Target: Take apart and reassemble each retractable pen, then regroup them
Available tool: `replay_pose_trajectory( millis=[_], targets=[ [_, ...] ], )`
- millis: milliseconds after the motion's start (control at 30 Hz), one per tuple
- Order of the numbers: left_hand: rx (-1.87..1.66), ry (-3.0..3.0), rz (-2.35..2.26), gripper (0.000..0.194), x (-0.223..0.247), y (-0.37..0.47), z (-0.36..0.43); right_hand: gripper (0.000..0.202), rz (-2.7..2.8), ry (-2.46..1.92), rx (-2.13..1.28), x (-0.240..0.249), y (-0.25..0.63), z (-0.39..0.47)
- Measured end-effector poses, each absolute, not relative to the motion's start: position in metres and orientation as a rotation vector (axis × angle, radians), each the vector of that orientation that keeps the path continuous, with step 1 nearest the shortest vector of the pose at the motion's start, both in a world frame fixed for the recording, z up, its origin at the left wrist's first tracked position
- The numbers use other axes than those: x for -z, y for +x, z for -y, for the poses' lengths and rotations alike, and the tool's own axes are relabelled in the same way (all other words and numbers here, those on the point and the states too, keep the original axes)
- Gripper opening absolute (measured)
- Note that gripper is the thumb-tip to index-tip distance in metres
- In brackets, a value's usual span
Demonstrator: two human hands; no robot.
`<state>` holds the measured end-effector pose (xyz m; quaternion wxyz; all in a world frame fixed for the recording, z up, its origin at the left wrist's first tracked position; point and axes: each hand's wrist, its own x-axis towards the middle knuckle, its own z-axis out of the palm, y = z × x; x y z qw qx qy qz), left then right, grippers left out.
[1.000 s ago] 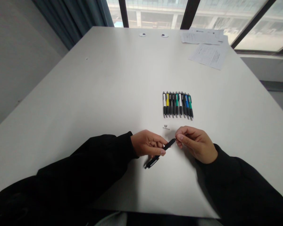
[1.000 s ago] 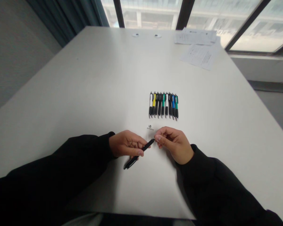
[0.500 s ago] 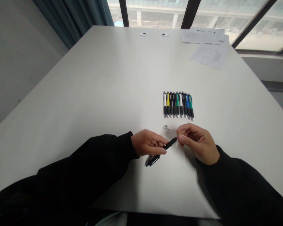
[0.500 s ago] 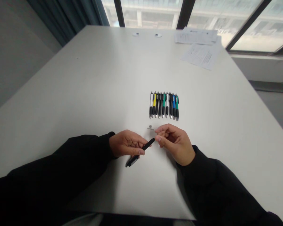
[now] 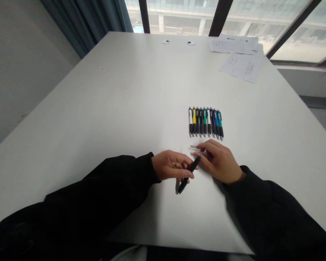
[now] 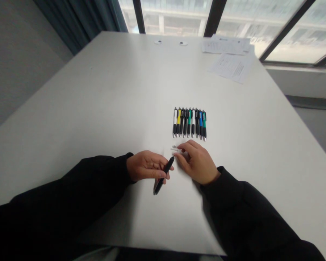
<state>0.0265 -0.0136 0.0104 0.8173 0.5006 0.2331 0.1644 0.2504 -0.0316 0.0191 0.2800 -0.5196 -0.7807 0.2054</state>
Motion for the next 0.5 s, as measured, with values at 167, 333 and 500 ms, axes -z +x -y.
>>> replay_pose_trajectory(
  millis=[167, 333, 500],
  targets=[
    [-0.344, 1.026, -0.505, 0.038, -0.014, 0.026, 0.016, 0.013, 2.210, -1.421, -0.458, -0.018, 0.243, 0.032],
    [-0.328, 0.993, -0.507, 0.037, -0.015, 0.024, 0.017, 0.013, 2.271, -1.351, -0.500, -0.019, 0.244, 0.034],
    [-0.299, 1.004, -0.513, 0.036, -0.012, 0.021, 0.016, 0.010, 1.792, -1.310, -1.040, -0.017, 0.257, 0.040]
  ],
)
